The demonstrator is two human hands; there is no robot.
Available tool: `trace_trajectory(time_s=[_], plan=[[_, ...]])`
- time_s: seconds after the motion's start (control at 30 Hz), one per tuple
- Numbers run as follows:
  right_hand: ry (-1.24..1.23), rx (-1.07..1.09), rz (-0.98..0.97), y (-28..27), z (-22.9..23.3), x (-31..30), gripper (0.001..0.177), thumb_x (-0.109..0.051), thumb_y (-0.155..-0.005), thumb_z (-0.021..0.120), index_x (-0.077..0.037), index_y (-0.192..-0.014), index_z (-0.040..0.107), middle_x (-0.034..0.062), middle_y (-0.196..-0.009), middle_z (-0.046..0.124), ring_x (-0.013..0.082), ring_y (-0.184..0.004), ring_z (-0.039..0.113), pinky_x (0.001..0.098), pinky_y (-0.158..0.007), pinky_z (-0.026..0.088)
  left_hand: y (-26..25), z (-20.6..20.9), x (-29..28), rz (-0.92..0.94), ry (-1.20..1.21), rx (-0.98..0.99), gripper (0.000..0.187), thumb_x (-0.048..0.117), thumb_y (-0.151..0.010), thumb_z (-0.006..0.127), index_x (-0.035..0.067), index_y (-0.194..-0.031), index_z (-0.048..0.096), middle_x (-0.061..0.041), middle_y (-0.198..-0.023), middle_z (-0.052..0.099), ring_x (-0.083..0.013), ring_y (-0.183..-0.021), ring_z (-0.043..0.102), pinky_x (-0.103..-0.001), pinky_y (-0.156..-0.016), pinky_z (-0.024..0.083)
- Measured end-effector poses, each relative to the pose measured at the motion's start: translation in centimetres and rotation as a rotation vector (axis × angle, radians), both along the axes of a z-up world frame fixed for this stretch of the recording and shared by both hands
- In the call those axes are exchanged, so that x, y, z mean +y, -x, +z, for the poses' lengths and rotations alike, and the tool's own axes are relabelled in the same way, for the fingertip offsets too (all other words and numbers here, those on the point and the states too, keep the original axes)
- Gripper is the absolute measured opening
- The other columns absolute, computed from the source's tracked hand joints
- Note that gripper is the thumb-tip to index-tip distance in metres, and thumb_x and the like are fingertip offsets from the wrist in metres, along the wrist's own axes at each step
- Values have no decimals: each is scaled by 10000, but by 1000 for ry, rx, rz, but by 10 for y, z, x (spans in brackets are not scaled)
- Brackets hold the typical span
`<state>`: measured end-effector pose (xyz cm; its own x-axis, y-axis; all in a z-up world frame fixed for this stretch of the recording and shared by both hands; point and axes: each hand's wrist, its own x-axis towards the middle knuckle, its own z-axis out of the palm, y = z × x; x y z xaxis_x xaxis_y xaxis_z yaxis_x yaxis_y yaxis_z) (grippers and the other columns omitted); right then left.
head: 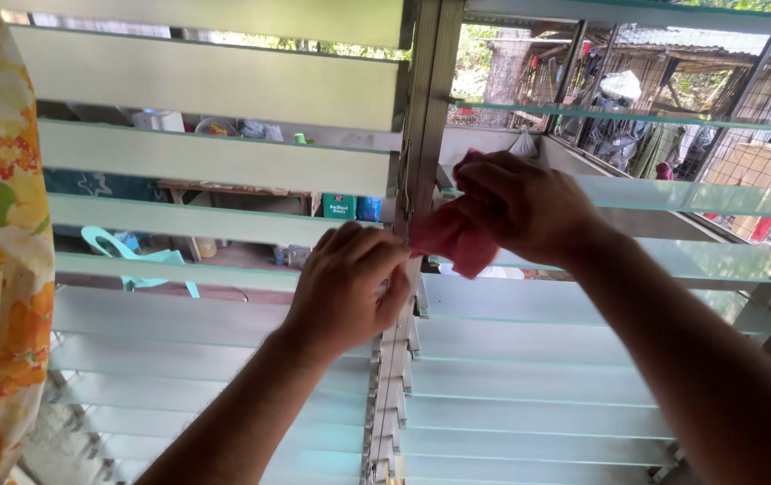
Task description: Cleaning and wiping down individual glass louvers of a window with a red cloth.
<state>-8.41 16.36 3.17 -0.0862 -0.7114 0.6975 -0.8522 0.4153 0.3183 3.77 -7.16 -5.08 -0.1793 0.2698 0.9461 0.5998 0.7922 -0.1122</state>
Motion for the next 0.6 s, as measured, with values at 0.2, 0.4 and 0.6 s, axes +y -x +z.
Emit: trace_trajectory(time_s=[0.2,0.4,0.6], plan=[[-47,90,-66,16,2,52,381,-315,-916,654,-158,-1264,669,74,-1282,683,303,-1055,705,429,-821,596,-9,-21,-1,45,56,13,265,87,-805,719,33,-1063,692,-98,-1089,715,-278,-935,648,-424,-880,519],[-153,167,-127,10,6,11,287,-345,-988,631,-152,-1200,645,66,-1015,723,292,-808,725,449,-663,585,-3,3,5,157,-10,-159,142,176,-828,752,97,-773,648,-43,-810,669,-280,-839,630,-430,-820,518],[-42,243,-80,3,0,-12,281,-334,-962,663,-159,-1180,640,84,-997,698,300,-772,720,423,-592,565,4,41,44,234,-122,-75,79,119,-816,717,92,-868,664,-48,-878,678,-296,-893,620,-452,-805,482]])
